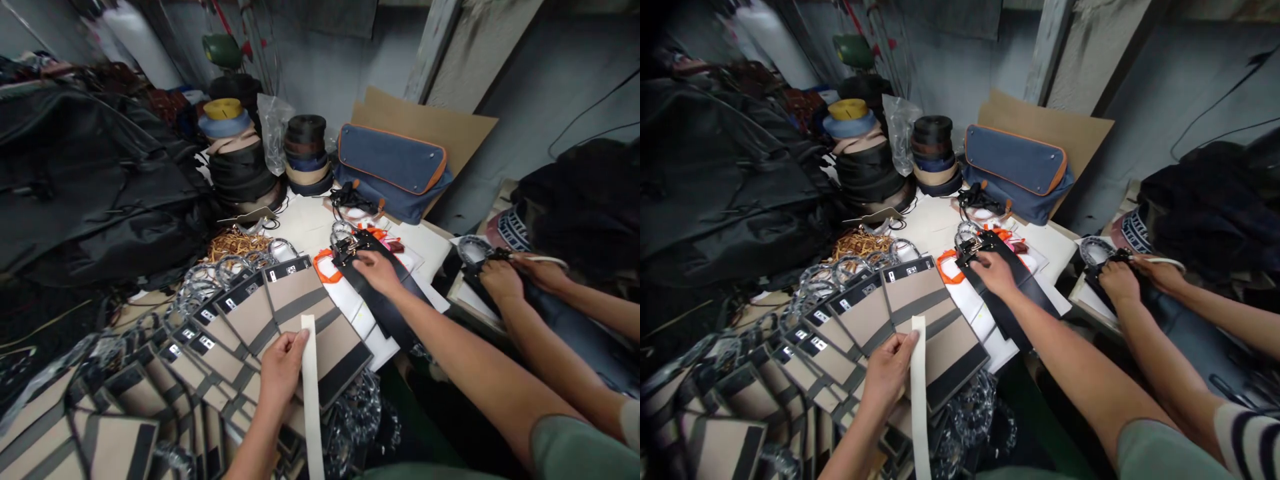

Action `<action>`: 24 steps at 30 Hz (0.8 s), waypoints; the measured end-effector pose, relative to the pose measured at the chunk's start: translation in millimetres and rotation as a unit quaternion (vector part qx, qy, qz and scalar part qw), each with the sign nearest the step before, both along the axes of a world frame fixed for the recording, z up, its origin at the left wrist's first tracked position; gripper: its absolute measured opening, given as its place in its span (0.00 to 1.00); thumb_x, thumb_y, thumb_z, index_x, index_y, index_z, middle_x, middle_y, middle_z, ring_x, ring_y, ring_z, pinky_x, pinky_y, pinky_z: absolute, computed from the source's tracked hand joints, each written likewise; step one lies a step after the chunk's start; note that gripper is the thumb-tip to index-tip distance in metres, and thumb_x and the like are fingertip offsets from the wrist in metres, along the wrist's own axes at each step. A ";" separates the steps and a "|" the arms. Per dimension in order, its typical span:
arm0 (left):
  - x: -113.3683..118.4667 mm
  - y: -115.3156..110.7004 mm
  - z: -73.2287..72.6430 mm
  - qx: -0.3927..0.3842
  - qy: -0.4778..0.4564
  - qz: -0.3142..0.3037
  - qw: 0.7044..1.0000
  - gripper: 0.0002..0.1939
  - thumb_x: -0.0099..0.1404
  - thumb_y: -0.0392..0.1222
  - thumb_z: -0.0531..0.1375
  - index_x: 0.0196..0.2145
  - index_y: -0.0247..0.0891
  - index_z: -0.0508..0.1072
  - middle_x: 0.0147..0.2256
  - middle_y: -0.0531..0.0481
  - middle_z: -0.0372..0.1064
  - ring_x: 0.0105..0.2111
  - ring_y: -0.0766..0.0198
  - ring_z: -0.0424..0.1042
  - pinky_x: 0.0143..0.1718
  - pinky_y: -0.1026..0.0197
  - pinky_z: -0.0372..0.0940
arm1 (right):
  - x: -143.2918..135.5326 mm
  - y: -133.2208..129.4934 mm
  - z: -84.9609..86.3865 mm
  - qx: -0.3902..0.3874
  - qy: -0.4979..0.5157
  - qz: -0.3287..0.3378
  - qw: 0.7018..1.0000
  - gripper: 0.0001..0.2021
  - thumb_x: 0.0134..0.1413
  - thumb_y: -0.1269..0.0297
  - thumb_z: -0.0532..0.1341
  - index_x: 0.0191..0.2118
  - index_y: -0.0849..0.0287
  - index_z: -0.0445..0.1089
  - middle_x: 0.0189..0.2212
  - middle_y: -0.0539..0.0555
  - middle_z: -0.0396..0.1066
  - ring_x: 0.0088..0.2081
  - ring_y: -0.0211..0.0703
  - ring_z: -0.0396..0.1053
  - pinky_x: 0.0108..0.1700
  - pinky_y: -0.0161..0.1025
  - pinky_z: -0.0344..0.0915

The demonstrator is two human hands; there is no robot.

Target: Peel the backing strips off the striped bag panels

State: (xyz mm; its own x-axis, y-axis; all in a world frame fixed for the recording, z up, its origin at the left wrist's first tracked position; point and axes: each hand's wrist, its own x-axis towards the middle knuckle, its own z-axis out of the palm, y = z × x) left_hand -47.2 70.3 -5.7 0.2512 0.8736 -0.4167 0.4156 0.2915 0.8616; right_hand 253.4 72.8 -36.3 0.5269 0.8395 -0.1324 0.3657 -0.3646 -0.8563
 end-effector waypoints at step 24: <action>7.9 17.9 1.7 0.163 0.141 -0.167 0.962 0.12 0.63 0.48 0.57 0.30 0.42 0.78 0.30 0.50 0.78 0.31 0.58 0.75 0.34 0.60 0.62 | -108.5 5.8 64.0 -0.035 -0.252 0.457 0.853 0.07 0.50 0.62 0.61 0.30 0.55 0.77 0.29 0.52 0.77 0.32 0.43 0.71 0.29 0.35 0.52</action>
State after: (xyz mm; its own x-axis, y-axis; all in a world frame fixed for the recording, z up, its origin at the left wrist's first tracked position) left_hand -39.2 88.2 -3.9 0.4581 0.8596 -0.2265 0.6701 -0.1665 0.7234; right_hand 144.9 78.5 27.7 -0.3375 0.9294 -0.1492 0.8391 0.2252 -0.4951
